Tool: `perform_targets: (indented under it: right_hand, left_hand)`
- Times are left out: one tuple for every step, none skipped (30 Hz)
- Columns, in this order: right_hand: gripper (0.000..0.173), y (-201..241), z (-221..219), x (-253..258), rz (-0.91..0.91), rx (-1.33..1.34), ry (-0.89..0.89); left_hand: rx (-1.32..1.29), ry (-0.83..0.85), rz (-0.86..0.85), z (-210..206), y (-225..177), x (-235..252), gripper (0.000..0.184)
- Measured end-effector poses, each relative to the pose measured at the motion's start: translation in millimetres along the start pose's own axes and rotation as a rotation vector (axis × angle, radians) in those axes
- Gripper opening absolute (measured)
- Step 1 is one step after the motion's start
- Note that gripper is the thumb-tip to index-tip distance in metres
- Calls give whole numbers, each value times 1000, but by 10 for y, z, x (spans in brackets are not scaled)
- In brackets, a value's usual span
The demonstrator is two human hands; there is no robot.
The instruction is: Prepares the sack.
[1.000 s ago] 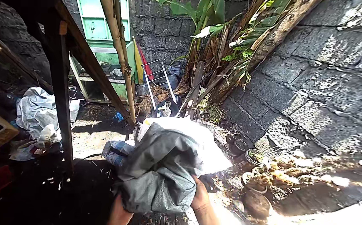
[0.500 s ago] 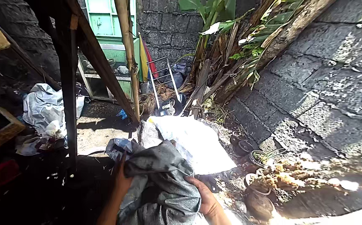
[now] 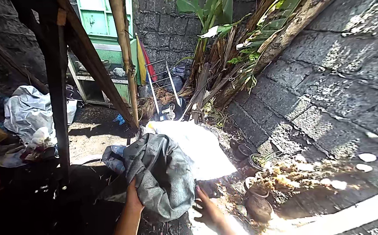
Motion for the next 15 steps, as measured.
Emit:
perform_targets:
  right_hand:
    - [69, -150, -149, -20, -68, 97, 63]
    - [69, -203, -300, -34, -86, 208, 114]
    - [70, -178, -436, -36, -53, 322, 160]
    - [67, -111, -543, -32, -1, 423, 210]
    - [63, -49, -589, -11, 31, 489, 220]
    - [59, 2, -573, 29, 40, 538, 192]
    - [55, 43, -501, 89, 30, 592, 135]
    - [51, 91, -395, 144, 14, 660, 64]
    - [49, 169, -288, 181, 18, 741, 10]
    - [48, 283, -212, 187, 40, 820, -17]
    - [48, 410, -190, 153, 72, 886, -21]
    - [48, 527, -216, 103, 117, 939, -10]
    - [48, 621, -266, 51, 174, 979, 6]
    - [48, 682, -324, 7, 226, 1016, 28]
    - [48, 725, -374, -29, 271, 1051, 48]
  left_hand:
    - [-23, 17, 33, -19, 116, -50, 45]
    - [-31, 28, 65, -28, 224, -113, 46]
    - [-22, 39, 95, -34, 318, -197, 46]
    - [-2, 58, 124, -39, 392, -294, 47]
    - [19, 90, 149, -34, 444, -381, 49]
    - [38, 119, 162, -6, 468, -444, 53]
    - [48, 137, 159, 51, 450, -479, 57]
    - [45, 145, 140, 136, 394, -489, 62]
    - [21, 155, 111, 247, 315, -478, 67]
    - [-10, 170, 86, 357, 235, -461, 71]
    - [-57, 202, 72, 457, 186, -445, 74]
    - [-93, 240, 70, 527, 162, -452, 76]
    - [-104, 244, 78, 600, 160, -461, 76]
    - [-57, 201, 89, 699, 162, -461, 75]
    - [44, 117, 109, 831, 154, -442, 71]
Point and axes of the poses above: each hand's wrist, its own x-axis towards the middle knuckle, its own z-axis out of the back of the hand, y = z × x, the point moved 10 cm from there along x, towards the middle knuckle, and after that the axes turned 6 degrees about -x, right-handed, at the moved point
